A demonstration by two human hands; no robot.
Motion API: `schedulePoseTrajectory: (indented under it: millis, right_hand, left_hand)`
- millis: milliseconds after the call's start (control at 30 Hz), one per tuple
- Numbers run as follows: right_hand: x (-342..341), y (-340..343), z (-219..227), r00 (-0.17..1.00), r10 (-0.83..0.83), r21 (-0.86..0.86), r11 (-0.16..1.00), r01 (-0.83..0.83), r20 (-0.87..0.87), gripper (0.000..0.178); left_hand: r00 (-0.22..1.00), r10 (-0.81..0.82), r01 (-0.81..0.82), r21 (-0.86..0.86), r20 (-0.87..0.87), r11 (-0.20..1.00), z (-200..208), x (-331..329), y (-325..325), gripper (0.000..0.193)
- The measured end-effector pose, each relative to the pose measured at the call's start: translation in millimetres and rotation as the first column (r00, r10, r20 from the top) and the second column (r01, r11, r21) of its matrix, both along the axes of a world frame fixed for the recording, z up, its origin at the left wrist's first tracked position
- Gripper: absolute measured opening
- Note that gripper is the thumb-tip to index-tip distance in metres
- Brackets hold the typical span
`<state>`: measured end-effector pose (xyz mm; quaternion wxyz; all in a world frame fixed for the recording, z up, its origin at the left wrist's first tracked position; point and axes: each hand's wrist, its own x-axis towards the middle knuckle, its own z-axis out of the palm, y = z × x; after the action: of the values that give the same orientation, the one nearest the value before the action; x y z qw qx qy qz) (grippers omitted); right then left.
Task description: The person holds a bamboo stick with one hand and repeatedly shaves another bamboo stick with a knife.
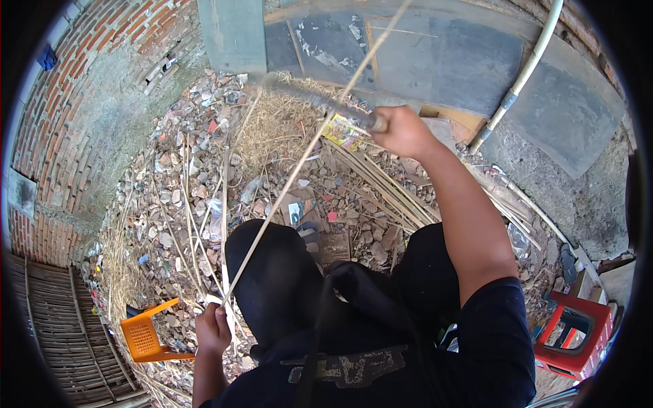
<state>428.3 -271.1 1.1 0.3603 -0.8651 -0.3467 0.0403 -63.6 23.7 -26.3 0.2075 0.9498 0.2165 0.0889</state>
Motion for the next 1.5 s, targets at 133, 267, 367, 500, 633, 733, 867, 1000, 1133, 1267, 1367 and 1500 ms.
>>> schedulePoseTrajectory:
  millis: [133,267,367,500,633,733,867,1000,1133,1267,1367,1500]
  right_hand:
    - [-2.2,-9.8,10.4,0.995,-0.081,-0.098,0.991,0.085,0.052,0.025]
    - [-19.3,0.3,22.8,0.973,0.131,-0.167,0.981,-0.100,0.188,0.018]
    - [-30.0,0.5,36.5,0.935,0.187,-0.268,0.958,-0.104,0.303,0.020]
    - [-3.8,-11.5,22.8,0.994,-0.030,-0.180,0.982,0.049,0.108,0.019]
    - [-13.6,-9.0,29.4,0.985,0.034,-0.242,0.970,0.008,0.172,0.022]
    - [-24.9,-0.1,33.1,0.960,0.178,-0.280,0.953,-0.114,0.215,0.024]
    - [16.2,-16.0,-1.4,0.997,-0.078,-0.043,0.996,0.078,0.004,0.018]
    - [7.1,-20.2,7.5,0.990,-0.142,-0.025,0.990,0.142,-0.001,0.015]
    - [-31.3,-0.1,38.4,0.971,0.149,-0.288,0.953,-0.091,0.186,0.016]
    - [12.0,-12.7,0.6,0.998,0.051,-0.177,0.983,-0.045,0.027,0.019]
    - [18.8,-18.6,-2.3,0.984,-0.102,-0.062,0.994,0.094,-0.144,0.028]
    - [-8.9,-6.2,17.2,0.994,0.020,-0.202,0.979,0.002,0.105,0.029]
  left_hand:
    - [0.999,0.025,-0.025,0.003,-0.030,1.000,10.0,4.3,-5.6,0.037]
    - [1.000,0.027,-0.027,-0.007,-0.010,1.000,3.1,-4.8,-1.7,0.037]
    - [1.000,-0.014,0.013,0.069,0.016,0.998,-1.9,-16.7,-2.1,0.037]
    - [0.999,0.046,-0.046,0.068,0.005,0.997,4.0,-28.5,-6.1,0.038]
    - [0.998,0.058,-0.057,0.056,-0.023,0.997,6.8,-28.7,-3.0,0.038]
    - [0.997,0.068,-0.065,0.061,-0.037,0.996,6.9,-27.3,-6.3,0.037]
    - [0.999,0.043,-0.041,0.189,-0.009,0.981,-7.1,-33.4,2.3,0.035]
    - [1.000,0.030,-0.029,0.187,-0.004,0.982,2.9,-25.6,-3.4,0.033]
    - [1.000,0.001,0.001,0.211,-0.010,0.977,1.8,-28.9,-1.5,0.034]
    - [1.000,0.010,-0.008,0.227,-0.007,0.974,-10.4,-30.9,7.1,0.033]
    - [1.000,0.015,-0.014,0.255,-0.002,0.967,-11.7,-31.2,7.5,0.032]
    - [0.997,0.033,-0.018,0.218,-0.066,0.976,6.3,-32.2,5.1,0.032]
